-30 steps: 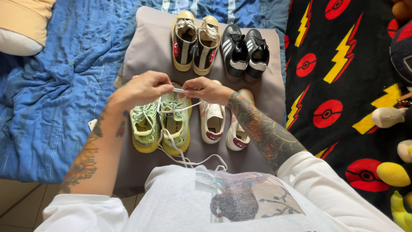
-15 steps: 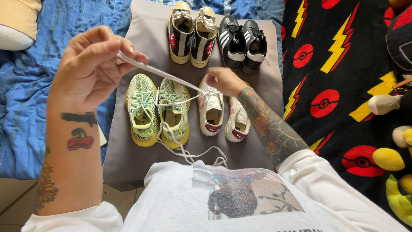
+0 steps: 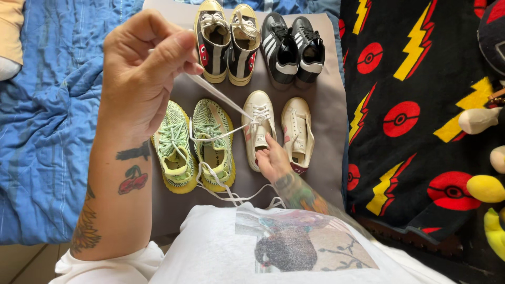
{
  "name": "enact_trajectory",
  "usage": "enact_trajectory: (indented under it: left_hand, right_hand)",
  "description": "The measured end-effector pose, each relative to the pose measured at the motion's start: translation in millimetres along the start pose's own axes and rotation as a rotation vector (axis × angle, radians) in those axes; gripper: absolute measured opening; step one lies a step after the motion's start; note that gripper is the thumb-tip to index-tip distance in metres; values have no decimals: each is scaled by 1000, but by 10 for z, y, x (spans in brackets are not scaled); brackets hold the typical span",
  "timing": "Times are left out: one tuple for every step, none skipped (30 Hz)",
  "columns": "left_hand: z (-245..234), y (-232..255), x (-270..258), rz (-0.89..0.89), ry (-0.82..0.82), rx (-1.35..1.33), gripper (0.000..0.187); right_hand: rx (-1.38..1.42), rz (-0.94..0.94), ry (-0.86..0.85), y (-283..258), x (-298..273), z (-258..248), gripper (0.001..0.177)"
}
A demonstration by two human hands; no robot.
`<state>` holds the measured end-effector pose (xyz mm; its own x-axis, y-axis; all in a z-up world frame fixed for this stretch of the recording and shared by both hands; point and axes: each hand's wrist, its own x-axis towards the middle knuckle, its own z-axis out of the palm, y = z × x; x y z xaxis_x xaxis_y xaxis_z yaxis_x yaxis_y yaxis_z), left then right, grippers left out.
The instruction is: The person threads white shoelaces through the eyelets of a pair of white sneakers and ties them. The task is performed on a bed with other shoes nearby.
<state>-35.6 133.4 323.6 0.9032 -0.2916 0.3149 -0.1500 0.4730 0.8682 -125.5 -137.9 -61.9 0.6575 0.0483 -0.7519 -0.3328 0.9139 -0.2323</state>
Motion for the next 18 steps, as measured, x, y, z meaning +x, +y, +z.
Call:
enact_trajectory:
  left_hand:
    - [4, -20, 9, -14, -8, 10, 14]
    - [11, -56, 48, -25, -29, 21, 13]
    - [14, -79, 91, -26, -49, 32, 13]
    - [15, -101, 144, -27, -70, 44, 14]
    - [22, -133, 179, -22, -85, 52, 17]
    - [18, -161, 220, -28, -90, 51, 17]
    - [16, -197, 235, -39, -90, 50, 18]
    - [17, -247, 249, -63, -78, 41, 15]
    - [15, -307, 268, -85, -67, 30, 12]
    - [12, -383, 292, -128, -58, 59, 13]
    - [9, -480, 317, -172, -48, 90, 15]
    - [1, -598, 339, -217, -39, 120, 16]
    - [-21, -731, 348, -231, -72, 277, 17]
    - [-47, -892, 354, -245, -106, 434, 18]
    - [-77, -1078, 346, -260, -138, 591, 19]
    - [-93, -1301, 339, -294, -151, 661, 16]
    - [-106, -1542, 329, -321, -162, 733, 14]
    - [-113, -1789, 278, -351, -162, 688, 13]
  right_hand:
    - [4, 21, 12, 40, 19, 19, 36]
    - [-6, 34, 14, 94, 3, 15, 38]
    - [4, 37, 7, 116, 29, 66, 37]
    - [54, 1, 20, 151, 22, 88, 34]
    - [98, -37, 31, 163, 14, 108, 32]
    - [143, -76, 41, 167, 20, 135, 30]
    - [117, -80, 72, 178, 16, 138, 29]
    - [91, -84, 102, 190, 22, 150, 28]
    - [63, -89, 132, 200, 34, 173, 28]
    - [35, -95, 162, 203, 57, 208, 27]
    - [8, -98, 192, 189, 93, 253, 27]
    - [-19, -101, 222, 162, 126, 295, 27]
    - [-27, -62, 216, 147, 161, 338, 28]
    - [-35, -24, 210, 130, 180, 362, 30]
    - [-44, 17, 205, 119, 179, 361, 32]
    - [-58, 21, 147, 116, 157, 338, 33]
    - [-75, 22, 83, 92, 143, 327, 34]
    - [-93, 23, 20, 80, 124, 308, 35]
